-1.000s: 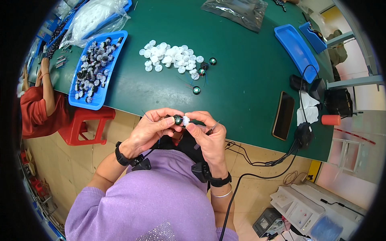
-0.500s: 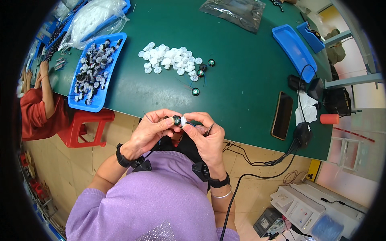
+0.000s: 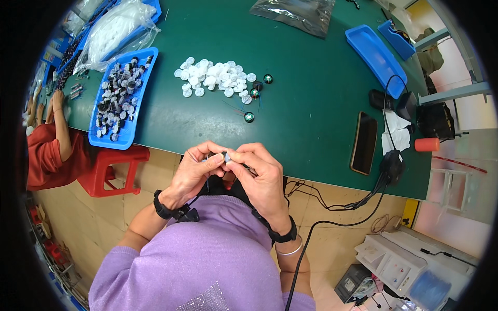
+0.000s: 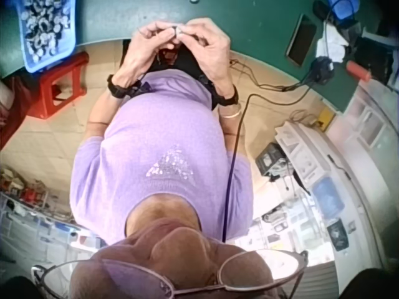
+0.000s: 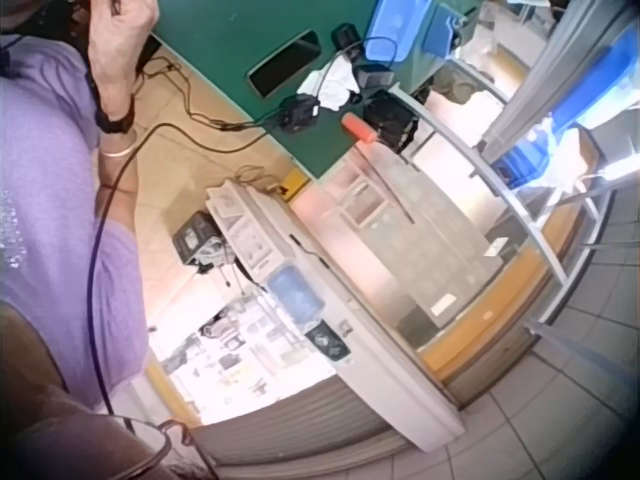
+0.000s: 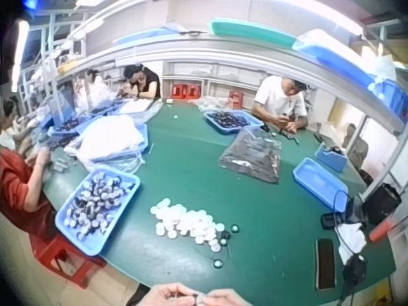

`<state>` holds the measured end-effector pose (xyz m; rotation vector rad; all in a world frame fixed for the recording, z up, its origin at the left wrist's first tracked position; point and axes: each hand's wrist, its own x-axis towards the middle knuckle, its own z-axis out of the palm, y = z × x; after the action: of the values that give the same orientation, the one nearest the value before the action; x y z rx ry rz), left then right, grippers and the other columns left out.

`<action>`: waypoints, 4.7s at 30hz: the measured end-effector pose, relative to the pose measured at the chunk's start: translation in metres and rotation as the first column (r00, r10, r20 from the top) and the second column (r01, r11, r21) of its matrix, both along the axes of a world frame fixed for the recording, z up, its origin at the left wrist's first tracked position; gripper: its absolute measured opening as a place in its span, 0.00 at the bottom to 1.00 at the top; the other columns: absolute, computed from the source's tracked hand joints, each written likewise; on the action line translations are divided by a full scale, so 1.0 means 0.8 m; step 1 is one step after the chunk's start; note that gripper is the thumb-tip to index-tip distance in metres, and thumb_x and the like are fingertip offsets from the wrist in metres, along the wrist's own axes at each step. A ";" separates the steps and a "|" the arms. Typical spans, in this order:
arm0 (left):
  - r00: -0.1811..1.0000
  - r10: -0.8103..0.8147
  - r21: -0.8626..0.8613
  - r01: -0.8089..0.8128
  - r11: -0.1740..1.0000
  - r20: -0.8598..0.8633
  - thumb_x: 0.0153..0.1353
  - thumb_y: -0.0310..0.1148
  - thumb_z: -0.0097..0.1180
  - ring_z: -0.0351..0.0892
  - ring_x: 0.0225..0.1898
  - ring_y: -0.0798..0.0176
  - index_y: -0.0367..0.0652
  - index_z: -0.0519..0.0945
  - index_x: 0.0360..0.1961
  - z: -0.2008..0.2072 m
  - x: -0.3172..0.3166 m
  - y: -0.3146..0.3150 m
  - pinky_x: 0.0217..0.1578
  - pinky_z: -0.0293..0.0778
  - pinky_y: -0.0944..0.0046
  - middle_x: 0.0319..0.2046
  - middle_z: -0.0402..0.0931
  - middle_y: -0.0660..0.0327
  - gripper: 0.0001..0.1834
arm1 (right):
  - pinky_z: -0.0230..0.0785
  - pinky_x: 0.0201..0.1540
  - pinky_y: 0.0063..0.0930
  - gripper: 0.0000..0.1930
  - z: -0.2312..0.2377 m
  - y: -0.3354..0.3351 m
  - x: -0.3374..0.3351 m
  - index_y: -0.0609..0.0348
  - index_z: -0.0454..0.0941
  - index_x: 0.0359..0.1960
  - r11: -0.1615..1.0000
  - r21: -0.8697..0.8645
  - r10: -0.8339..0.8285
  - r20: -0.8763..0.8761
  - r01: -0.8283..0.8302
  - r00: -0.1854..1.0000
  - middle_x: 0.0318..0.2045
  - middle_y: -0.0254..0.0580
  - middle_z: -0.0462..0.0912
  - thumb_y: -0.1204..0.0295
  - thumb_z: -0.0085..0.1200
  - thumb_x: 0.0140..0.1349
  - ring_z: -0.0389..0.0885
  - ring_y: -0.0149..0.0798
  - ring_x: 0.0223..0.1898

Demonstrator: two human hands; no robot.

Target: The recorder is assembling small electronic components by inserting internal parts and wires into plastic casings.

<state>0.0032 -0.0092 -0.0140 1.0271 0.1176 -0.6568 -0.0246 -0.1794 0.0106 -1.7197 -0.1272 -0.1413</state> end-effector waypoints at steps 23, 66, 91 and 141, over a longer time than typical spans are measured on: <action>0.978 -0.093 -0.211 0.052 0.976 -0.189 0.65 0.34 0.54 0.80 0.27 0.75 0.41 0.77 0.36 -0.002 0.010 0.000 0.25 0.74 0.78 0.27 0.80 0.63 0.08 | 0.68 0.30 0.25 0.08 0.007 -0.010 0.011 0.65 0.77 0.36 0.979 -0.171 0.119 0.043 -0.110 0.992 0.31 0.40 0.74 0.82 0.58 0.54 0.75 0.34 0.28; 0.879 -0.116 0.404 -0.093 0.910 0.463 0.61 0.30 0.57 0.75 0.26 0.76 0.37 0.77 0.43 0.022 0.017 0.034 0.22 0.74 0.73 0.28 0.75 0.65 0.10 | 0.64 0.23 0.20 0.04 0.039 0.008 -0.005 0.62 0.75 0.28 0.981 -0.076 -0.157 0.238 0.179 0.958 0.25 0.39 0.78 0.82 0.58 0.55 0.73 0.28 0.22; 0.389 -0.273 0.455 -0.855 0.248 0.880 0.49 0.28 0.65 0.72 0.55 0.54 0.40 0.75 0.50 0.072 0.098 0.183 0.55 0.66 0.60 0.49 0.75 0.53 0.25 | 0.49 0.22 0.10 0.12 -0.005 0.020 0.012 0.63 0.77 0.46 0.996 0.018 -0.086 -0.160 0.090 0.983 0.26 0.25 0.70 0.81 0.54 0.60 0.58 0.14 0.20; 0.996 -0.072 -0.269 0.081 0.960 0.045 0.66 0.37 0.52 0.78 0.30 0.71 0.34 0.77 0.45 0.045 0.025 0.027 0.31 0.75 0.75 0.33 0.78 0.61 0.15 | 0.69 0.21 0.38 0.05 0.063 0.011 -0.012 0.56 0.72 0.39 0.846 -0.525 0.024 0.219 0.097 0.976 0.20 0.44 0.76 0.72 0.51 0.62 0.78 0.49 0.21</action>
<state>0.0232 0.0123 0.0219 0.7811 -0.0422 -0.7037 -0.0339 -0.1705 0.0614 -2.2650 -0.3202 -0.3508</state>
